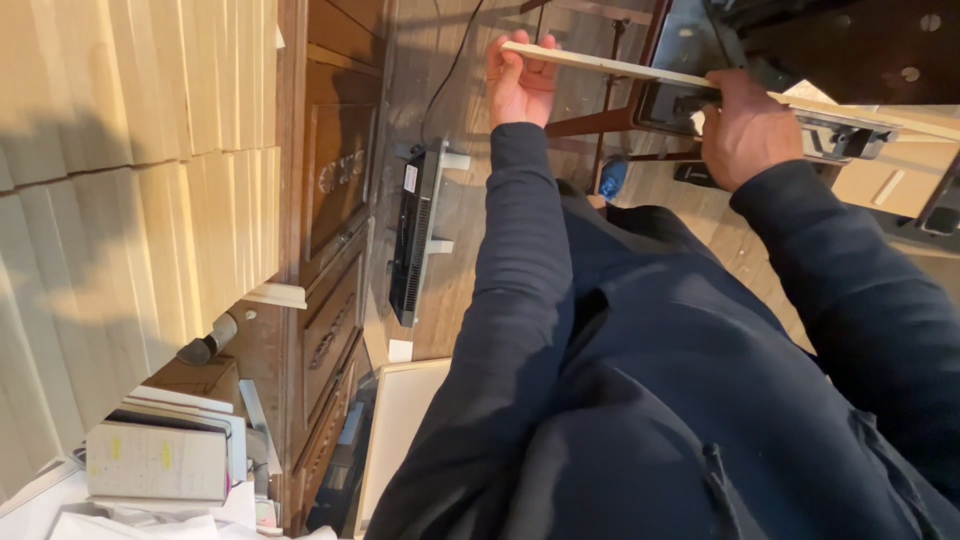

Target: Cutting thin wooden strips using a manual guillotine-style wood cutter in a workshop.

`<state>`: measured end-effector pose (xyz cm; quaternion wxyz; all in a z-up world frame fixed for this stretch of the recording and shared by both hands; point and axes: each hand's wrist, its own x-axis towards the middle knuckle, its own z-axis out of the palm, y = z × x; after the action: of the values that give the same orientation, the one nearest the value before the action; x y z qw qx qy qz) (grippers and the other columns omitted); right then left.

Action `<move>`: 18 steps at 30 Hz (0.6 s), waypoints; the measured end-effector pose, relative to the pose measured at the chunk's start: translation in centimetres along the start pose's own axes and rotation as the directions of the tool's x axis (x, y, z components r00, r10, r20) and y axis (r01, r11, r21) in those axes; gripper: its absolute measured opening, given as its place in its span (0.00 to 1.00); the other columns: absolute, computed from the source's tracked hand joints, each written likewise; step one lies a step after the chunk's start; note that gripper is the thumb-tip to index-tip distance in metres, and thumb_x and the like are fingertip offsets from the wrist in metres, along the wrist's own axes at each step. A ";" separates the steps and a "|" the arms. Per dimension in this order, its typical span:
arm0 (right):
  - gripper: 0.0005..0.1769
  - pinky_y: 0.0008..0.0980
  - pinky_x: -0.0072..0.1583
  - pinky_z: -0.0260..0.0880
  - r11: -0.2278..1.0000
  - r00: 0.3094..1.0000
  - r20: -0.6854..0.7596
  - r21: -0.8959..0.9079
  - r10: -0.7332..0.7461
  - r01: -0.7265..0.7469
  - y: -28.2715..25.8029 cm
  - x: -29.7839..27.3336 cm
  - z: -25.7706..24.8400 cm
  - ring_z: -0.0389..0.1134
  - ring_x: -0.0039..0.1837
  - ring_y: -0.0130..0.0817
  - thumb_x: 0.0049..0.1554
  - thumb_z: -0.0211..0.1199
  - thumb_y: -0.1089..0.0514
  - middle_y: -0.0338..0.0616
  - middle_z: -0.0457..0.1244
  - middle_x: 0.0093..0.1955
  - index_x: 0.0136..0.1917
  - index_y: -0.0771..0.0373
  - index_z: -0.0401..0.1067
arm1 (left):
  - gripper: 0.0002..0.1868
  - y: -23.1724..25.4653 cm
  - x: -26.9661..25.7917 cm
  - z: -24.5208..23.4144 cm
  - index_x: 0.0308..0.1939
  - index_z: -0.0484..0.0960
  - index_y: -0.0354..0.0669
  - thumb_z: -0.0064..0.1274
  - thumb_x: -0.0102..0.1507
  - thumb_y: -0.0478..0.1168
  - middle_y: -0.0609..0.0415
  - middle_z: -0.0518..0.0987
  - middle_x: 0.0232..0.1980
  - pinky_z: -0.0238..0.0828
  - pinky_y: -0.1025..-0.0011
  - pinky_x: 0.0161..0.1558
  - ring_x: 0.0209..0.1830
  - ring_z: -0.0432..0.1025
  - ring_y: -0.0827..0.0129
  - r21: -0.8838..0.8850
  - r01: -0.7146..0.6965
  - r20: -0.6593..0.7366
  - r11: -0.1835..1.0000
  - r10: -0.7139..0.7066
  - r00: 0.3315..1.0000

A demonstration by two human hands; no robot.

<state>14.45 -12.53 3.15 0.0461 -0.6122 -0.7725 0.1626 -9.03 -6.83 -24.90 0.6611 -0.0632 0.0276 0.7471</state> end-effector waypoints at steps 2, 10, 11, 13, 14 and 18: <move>0.22 0.51 0.61 0.70 1.000 1.000 0.001 0.013 -0.028 0.028 0.1 -0.1 0.3 0.69 0.60 0.63 0.64 0.64 0.59 0.67 0.66 0.63 0.67 0.72 0.68 | 0.14 0.3 0.1 -0.4 0.53 0.83 0.52 0.65 0.64 0.39 0.55 0.85 0.55 0.74 0.44 0.59 0.55 0.79 0.46 0.035 -0.001 -0.005 0.999 0.001 1.000; 0.27 0.50 0.63 0.69 1.000 1.000 0.021 0.015 -0.020 0.020 0.2 -0.1 0.3 0.68 0.63 0.63 0.61 0.67 0.58 0.66 0.65 0.65 0.69 0.72 0.66 | 0.13 1.0 0.1 0.3 0.53 0.83 0.51 0.63 0.65 0.39 0.54 0.84 0.55 0.73 0.43 0.63 0.56 0.78 0.45 0.048 0.015 0.004 0.999 -0.015 1.000; 0.27 0.50 0.64 0.69 1.000 1.000 0.025 0.025 -0.010 0.009 0.1 -0.2 0.3 0.68 0.63 0.63 0.61 0.67 0.57 0.66 0.65 0.65 0.69 0.72 0.66 | 0.13 1.1 0.0 0.6 0.54 0.83 0.50 0.63 0.65 0.39 0.54 0.84 0.55 0.72 0.43 0.63 0.56 0.78 0.45 0.053 0.013 0.028 0.998 -0.015 0.999; 0.28 0.50 0.64 0.69 0.999 1.000 0.026 0.032 -0.006 0.005 0.1 -0.3 0.3 0.67 0.64 0.63 0.60 0.68 0.57 0.66 0.64 0.66 0.69 0.72 0.66 | 0.13 1.3 -0.2 0.7 0.53 0.83 0.50 0.62 0.65 0.38 0.53 0.84 0.56 0.72 0.42 0.63 0.56 0.78 0.45 0.066 0.012 0.021 0.998 -0.014 1.000; 0.29 0.50 0.64 0.68 0.999 1.000 0.027 0.037 -0.005 0.004 0.1 -0.3 0.3 0.67 0.64 0.64 0.60 0.68 0.56 0.67 0.64 0.67 0.69 0.72 0.65 | 0.12 1.3 -0.2 0.8 0.53 0.83 0.50 0.62 0.66 0.38 0.52 0.83 0.56 0.72 0.42 0.63 0.56 0.78 0.45 0.077 0.008 0.016 0.997 -0.009 1.000; 0.36 0.52 0.62 0.68 0.998 0.997 0.067 0.042 0.047 -0.050 -0.2 -0.4 0.6 0.66 0.63 0.65 0.57 0.67 0.54 0.68 0.61 0.69 0.73 0.71 0.64 | 0.12 1.8 -0.4 1.2 0.55 0.83 0.49 0.61 0.67 0.38 0.52 0.83 0.57 0.71 0.43 0.64 0.58 0.78 0.45 0.075 0.022 0.030 0.997 -0.024 0.999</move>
<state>14.23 -13.10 2.65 0.0300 -0.6238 -0.7548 0.2007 -10.85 -7.27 -23.74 0.6720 -0.0273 0.0445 0.7387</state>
